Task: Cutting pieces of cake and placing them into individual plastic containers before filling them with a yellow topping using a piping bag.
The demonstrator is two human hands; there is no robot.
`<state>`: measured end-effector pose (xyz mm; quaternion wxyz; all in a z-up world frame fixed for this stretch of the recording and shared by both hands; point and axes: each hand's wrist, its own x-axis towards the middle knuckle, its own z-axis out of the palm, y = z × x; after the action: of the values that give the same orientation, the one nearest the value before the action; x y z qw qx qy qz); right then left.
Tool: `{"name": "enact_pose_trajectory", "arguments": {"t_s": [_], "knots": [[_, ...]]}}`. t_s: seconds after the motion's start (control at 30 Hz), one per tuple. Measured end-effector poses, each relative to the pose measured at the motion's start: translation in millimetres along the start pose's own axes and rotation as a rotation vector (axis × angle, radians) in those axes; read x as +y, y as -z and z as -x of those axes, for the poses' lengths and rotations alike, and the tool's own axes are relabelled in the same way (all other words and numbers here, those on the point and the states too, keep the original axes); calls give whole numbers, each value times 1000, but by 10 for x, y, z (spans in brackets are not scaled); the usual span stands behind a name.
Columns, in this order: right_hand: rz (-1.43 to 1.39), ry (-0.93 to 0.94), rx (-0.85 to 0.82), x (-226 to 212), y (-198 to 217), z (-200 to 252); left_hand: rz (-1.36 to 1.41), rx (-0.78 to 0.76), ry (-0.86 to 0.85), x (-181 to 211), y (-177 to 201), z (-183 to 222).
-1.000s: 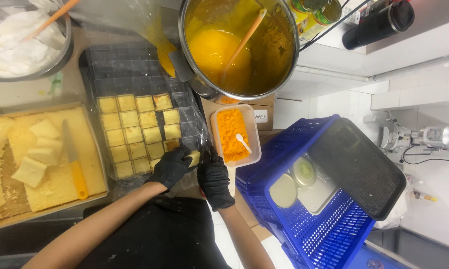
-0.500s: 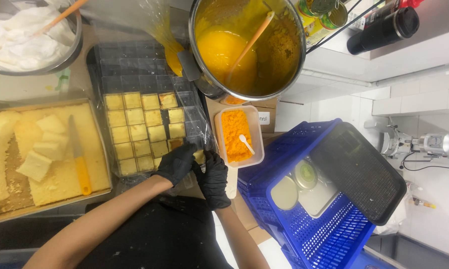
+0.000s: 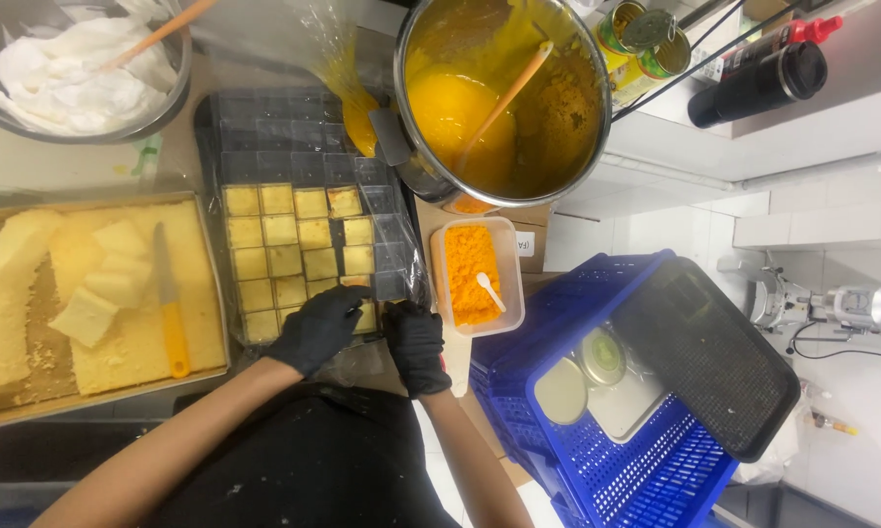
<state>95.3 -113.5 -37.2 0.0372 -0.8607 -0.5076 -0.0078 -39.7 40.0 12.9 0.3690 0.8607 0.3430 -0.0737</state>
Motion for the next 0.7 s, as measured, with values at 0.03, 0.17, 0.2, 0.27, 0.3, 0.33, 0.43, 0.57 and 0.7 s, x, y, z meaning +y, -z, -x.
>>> {"name": "enact_pose_trajectory", "arguments": {"t_s": [0.03,0.17,0.2,0.27,0.3,0.33,0.43,0.57,0.7], "knots": [[0,3,-1,21,-110,15,1,1,2,-42,100,72],[-193,-55,-57,208,-595,22,221,60,82,-74,611,417],[-36,9,-128,280,-729,20,319,141,87,-48,759,528],[-126,31,-145,282,-600,55,352,156,157,-95,1045,689],[-216,48,-163,283,-540,58,383,167,225,-121,1191,763],[-215,50,-164,267,-516,-1,385,168,226,-238,1243,812],[-205,66,-172,246,-420,-117,413,246,363,-516,1479,969],[-187,106,-182,283,-167,-77,22,669,131,-1199,1714,1193],[-189,156,-196,216,38,-94,-209,408,440,-1487,2088,1340]]}}
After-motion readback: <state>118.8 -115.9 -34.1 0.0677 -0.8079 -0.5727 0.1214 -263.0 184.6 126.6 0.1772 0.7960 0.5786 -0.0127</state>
